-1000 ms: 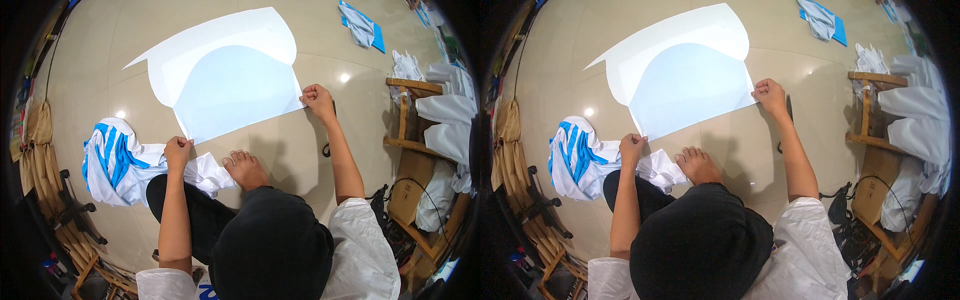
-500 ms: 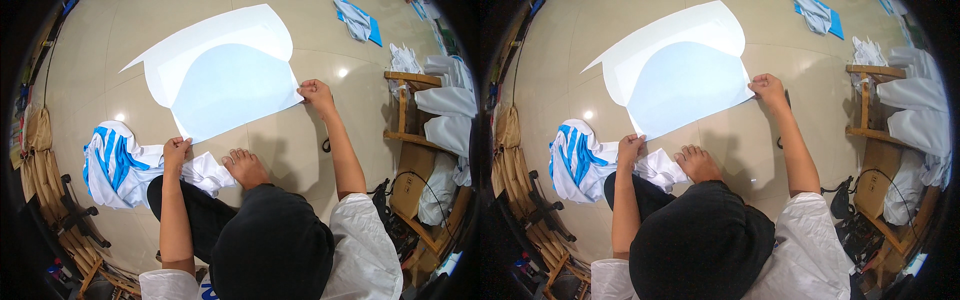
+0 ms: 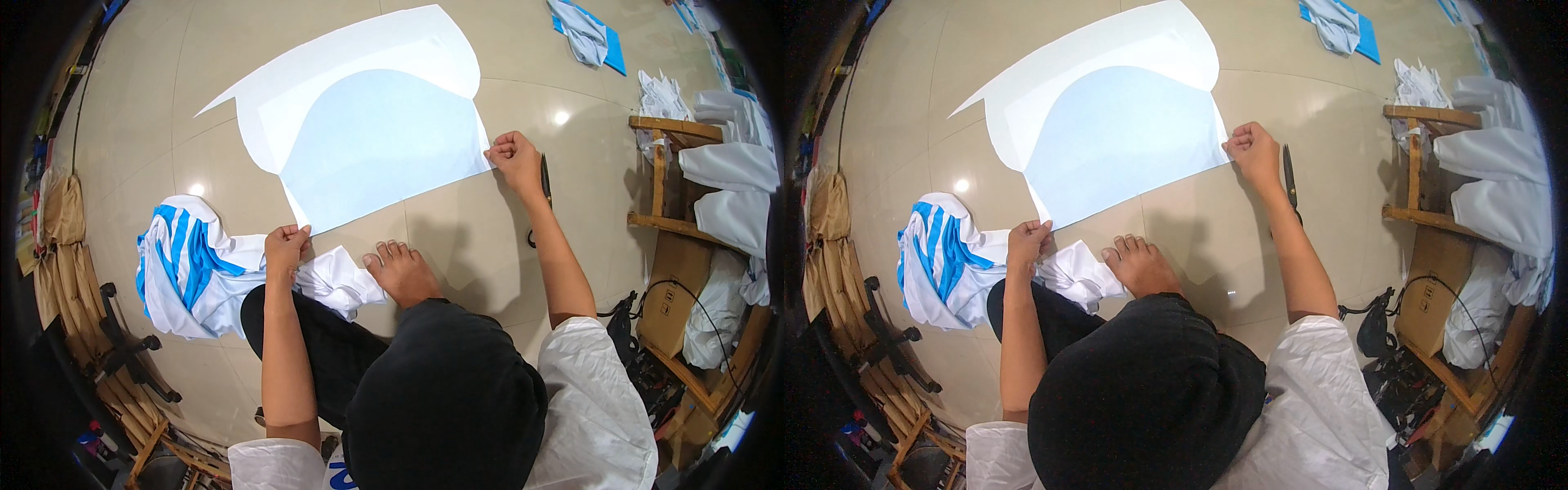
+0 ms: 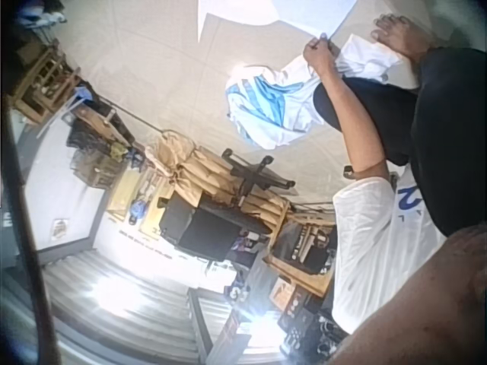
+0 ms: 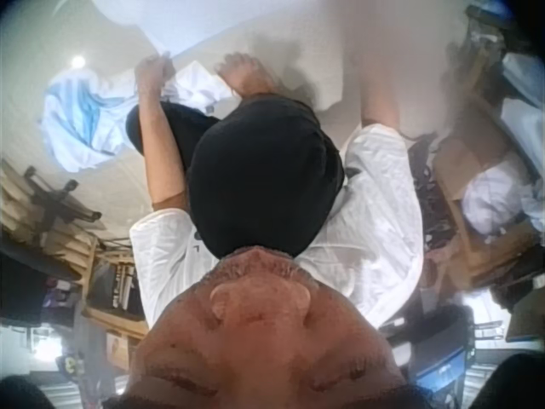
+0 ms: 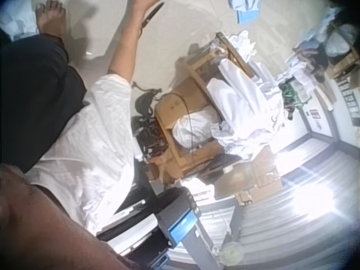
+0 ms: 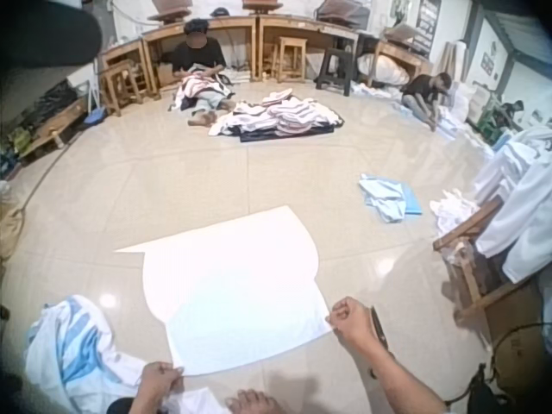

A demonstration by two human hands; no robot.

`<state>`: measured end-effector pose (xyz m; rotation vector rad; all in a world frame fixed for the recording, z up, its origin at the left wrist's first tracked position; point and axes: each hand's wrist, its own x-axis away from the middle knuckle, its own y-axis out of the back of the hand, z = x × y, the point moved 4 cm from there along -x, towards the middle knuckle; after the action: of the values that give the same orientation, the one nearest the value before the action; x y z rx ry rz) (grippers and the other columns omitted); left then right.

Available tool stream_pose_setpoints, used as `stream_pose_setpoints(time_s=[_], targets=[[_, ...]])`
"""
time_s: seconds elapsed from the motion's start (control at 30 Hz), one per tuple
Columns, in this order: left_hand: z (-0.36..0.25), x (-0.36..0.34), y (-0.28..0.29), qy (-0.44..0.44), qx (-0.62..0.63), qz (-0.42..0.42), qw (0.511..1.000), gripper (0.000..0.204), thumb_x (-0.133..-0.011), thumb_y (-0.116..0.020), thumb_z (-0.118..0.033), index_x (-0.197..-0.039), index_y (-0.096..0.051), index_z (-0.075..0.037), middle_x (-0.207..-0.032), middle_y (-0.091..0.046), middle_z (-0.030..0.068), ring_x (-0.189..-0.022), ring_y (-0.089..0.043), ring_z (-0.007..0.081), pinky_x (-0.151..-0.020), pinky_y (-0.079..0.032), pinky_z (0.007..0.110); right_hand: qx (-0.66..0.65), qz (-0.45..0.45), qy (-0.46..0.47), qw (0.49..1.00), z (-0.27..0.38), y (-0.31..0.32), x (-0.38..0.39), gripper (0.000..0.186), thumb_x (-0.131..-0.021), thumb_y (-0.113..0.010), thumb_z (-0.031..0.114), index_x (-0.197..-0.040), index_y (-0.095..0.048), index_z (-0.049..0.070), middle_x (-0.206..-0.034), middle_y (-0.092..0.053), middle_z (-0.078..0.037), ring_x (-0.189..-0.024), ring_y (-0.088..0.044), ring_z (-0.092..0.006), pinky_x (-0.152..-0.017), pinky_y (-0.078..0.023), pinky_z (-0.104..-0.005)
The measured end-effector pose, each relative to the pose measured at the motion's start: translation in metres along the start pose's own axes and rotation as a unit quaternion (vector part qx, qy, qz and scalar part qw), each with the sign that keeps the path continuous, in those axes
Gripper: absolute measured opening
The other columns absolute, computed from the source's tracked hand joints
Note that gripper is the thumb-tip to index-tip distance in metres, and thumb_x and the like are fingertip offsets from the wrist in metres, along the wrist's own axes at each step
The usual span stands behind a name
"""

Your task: The person sits on the floor and uses scissors to cut a large piece of light blue and white fabric. They cut along a curved line, then unfold the fabric to reveal a symmetrical pattern. The person continues to trim the edges of the fabric, following the curved shape, and adjusts the fabric on the floor between cuts.

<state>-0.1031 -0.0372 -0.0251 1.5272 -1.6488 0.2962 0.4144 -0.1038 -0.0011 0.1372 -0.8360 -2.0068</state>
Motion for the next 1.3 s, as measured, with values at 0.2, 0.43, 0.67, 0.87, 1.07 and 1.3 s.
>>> stream_pose_setpoints(time_s=[0.2, 0.43, 0.67, 0.87, 1.07, 1.3], targets=[[-0.005, 0.002, -0.001, 0.011, -0.006, -0.01, 1.0, 0.027, -0.094, -0.086, -0.025, -0.1, -0.071, -0.003, -0.081, -0.069, 0.001, -0.068, -0.064, 0.0098, -0.06, -0.052, 0.025, 0.074, -0.044, 0.026, 0.996, -0.004, -0.007, 0.019, 0.035, -0.08, -0.09, 0.009, -0.108, -0.07, -0.002, -0.088, -0.077, -0.011, -0.076, -0.071, -0.0192, -0.075, -0.059, -0.0335], [-0.006, 0.0, -0.009, 0.001, -0.003, -0.027, 1.0, 0.025, -0.094, -0.085, -0.024, -0.093, -0.07, -0.004, -0.075, -0.067, 0.0006, -0.063, -0.062, 0.0088, -0.056, -0.049, 0.023, 0.107, 0.008, -0.018, 0.994, -0.004, -0.017, 0.012, 0.029, -0.08, -0.087, 0.015, -0.1, -0.074, -0.002, -0.082, -0.076, -0.013, -0.078, -0.073, -0.0262, -0.076, -0.058, -0.0378], [-0.004, -0.002, -0.009, 0.019, 0.021, -0.043, 0.999, 0.023, -0.099, -0.079, -0.025, -0.092, -0.07, -0.004, -0.078, -0.068, 0.001, -0.067, -0.067, 0.0104, -0.057, -0.051, 0.024, -0.028, 0.024, -0.084, 0.996, -0.018, -0.012, 0.009, 0.026, -0.082, -0.084, 0.013, -0.098, -0.072, -0.003, -0.084, -0.074, -0.011, -0.075, -0.071, -0.0201, -0.068, -0.057, -0.035], [-0.001, 0.002, -0.009, 0.024, 0.047, -0.048, 0.997, 0.023, -0.099, -0.08, -0.024, -0.095, -0.072, -0.003, -0.08, -0.07, 0.002, -0.068, -0.069, 0.011, -0.058, -0.052, 0.024, -0.222, 0.054, -0.177, 0.957, -0.005, -0.01, 0.02, 0.035, -0.092, -0.082, 0.004, -0.118, -0.061, -0.008, -0.092, -0.073, -0.012, -0.075, -0.068, -0.0142, -0.065, -0.058, -0.0277], [-0.005, 0.005, -0.009, 0.003, 0.039, -0.027, 0.999, 0.024, -0.1, -0.08, -0.022, -0.093, -0.073, 0.0, -0.075, -0.07, 0.0028, -0.065, -0.067, 0.0094, -0.058, -0.051, 0.023, -0.193, 0.065, -0.177, 0.963, -0.01, -0.008, 0.016, 0.032, -0.09, -0.082, 0.001, -0.114, -0.065, -0.011, -0.086, -0.073, -0.011, -0.069, -0.067, -0.0145, -0.061, -0.056, -0.0267], [0.0, 0.004, -0.004, 0.002, 0.041, -0.029, 0.999, 0.024, -0.101, -0.078, -0.021, -0.091, -0.073, 0.0, -0.072, -0.07, 0.0037, -0.062, -0.065, 0.0089, -0.057, -0.049, 0.023, -0.18, 0.069, -0.169, 0.967, -0.009, -0.008, 0.018, 0.029, -0.089, -0.084, 0.002, -0.108, -0.067, -0.01, -0.081, -0.072, -0.01, -0.063, -0.065, -0.0128, -0.056, -0.053, -0.0262]])
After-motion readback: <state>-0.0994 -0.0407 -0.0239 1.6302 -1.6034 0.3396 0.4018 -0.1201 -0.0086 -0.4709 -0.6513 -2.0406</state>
